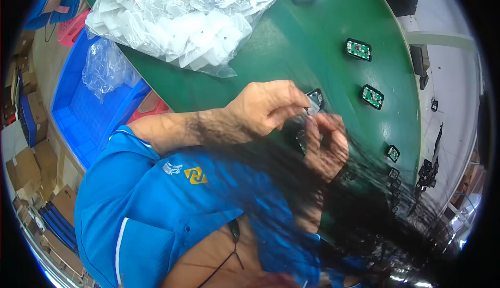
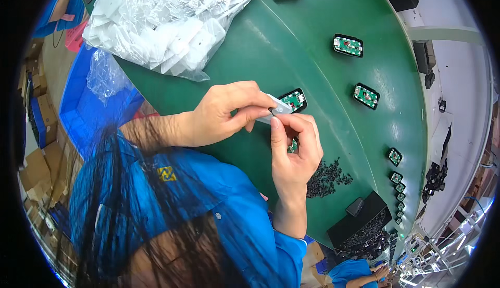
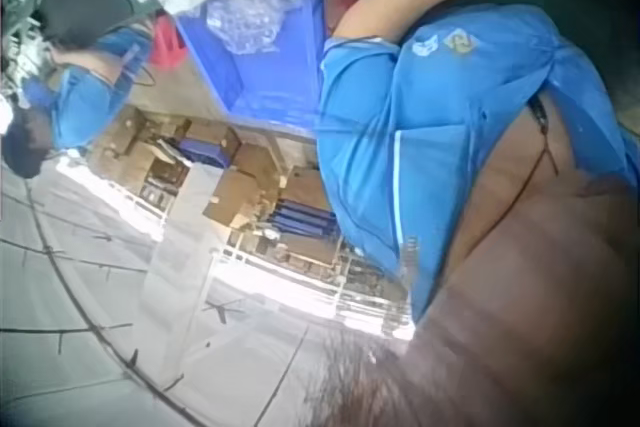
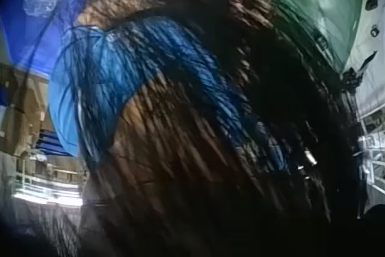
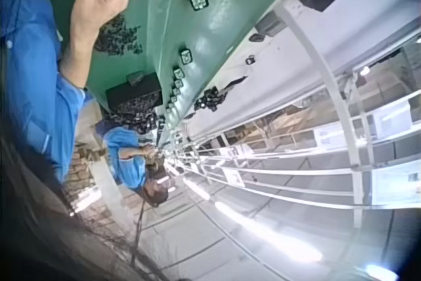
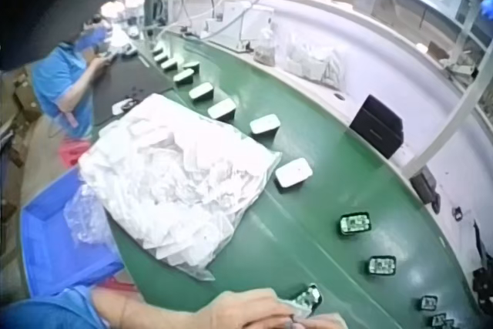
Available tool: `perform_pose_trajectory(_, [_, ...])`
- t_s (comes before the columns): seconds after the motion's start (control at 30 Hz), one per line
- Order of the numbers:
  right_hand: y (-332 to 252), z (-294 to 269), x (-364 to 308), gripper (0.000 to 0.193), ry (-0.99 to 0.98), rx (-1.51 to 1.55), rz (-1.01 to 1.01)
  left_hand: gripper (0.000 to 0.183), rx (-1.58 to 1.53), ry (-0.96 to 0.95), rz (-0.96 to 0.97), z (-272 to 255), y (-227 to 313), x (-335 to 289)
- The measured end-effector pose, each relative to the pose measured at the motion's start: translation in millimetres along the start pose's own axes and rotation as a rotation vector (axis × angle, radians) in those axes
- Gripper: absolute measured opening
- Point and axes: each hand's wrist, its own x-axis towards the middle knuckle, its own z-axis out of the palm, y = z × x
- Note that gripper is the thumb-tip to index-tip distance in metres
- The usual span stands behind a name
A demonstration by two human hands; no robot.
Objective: The person assembles small electronic devices by inserting circuit boards into white plastic casings. They pick up a casing, place a green circuit board inside, and then attach a black plastic cover to complete the unit. The finished devices are placed on the green table.
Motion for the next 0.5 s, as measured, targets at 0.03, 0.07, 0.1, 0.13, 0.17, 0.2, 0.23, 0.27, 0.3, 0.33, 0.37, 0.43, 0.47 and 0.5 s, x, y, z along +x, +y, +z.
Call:
perform_pose_trajectory(0.03, [-3,-1,2,0.007,-0.001,-0.050,-0.036,0.053,-0.146,-0.027,-0.153,-1,8,1])
perform_pose_trajectory(0.07, [-4,-1,2,0.006,-0.001,-0.101,-0.072,0.049,-0.264,-0.023,-0.234,1,9,-1])
perform_pose_trajectory(0.1, [-2,0,1,0.006,0.003,-0.088,-0.063,0.045,-0.385,0.004,-0.321,2,12,-2])
perform_pose_trajectory(0.13, [1,1,-1,0.007,0.007,-0.075,-0.053,0.040,-0.479,0.061,-0.334,5,10,-5])
perform_pose_trajectory(0.17, [2,2,-1,0.007,0.003,-0.072,-0.060,0.034,-0.573,0.119,-0.345,6,9,-7])
perform_pose_trajectory(0.2, [0,1,-3,0.007,0.013,-0.088,-0.052,0.025,-0.600,0.122,-0.346,6,9,-7])
perform_pose_trajectory(0.23, [-2,0,-4,0.007,0.016,-0.114,-0.059,0.025,-0.656,0.102,-0.389,7,8,-6])
perform_pose_trajectory(0.27, [-4,0,-6,0.007,0.018,-0.142,-0.066,0.025,-0.713,0.080,-0.432,9,6,-7])
perform_pose_trajectory(0.3, [-2,1,-4,0.008,0.003,-0.144,-0.089,0.023,-0.605,0.053,-0.458,6,7,-7])
perform_pose_trajectory(0.33, [-1,2,-4,0.008,-0.013,-0.148,-0.112,0.022,-0.500,0.023,-0.484,4,8,-7])
perform_pose_trajectory(0.37, [0,2,-2,0.008,-0.030,-0.149,-0.134,0.021,-0.471,0.044,-0.450,3,9,-9])
perform_pose_trajectory(0.43, [-1,2,-2,0.009,-0.046,-0.173,-0.160,0.018,-0.433,0.058,-0.381,3,10,-12])
perform_pose_trajectory(0.47, [-13,3,-5,0.010,-0.026,-0.246,-0.088,0.015,-0.452,0.044,-0.374,4,10,-12])
perform_pose_trajectory(0.5, [-13,5,-8,0.010,0.001,-0.243,-0.100,0.013,-0.489,0.067,-0.382,7,10,-12])
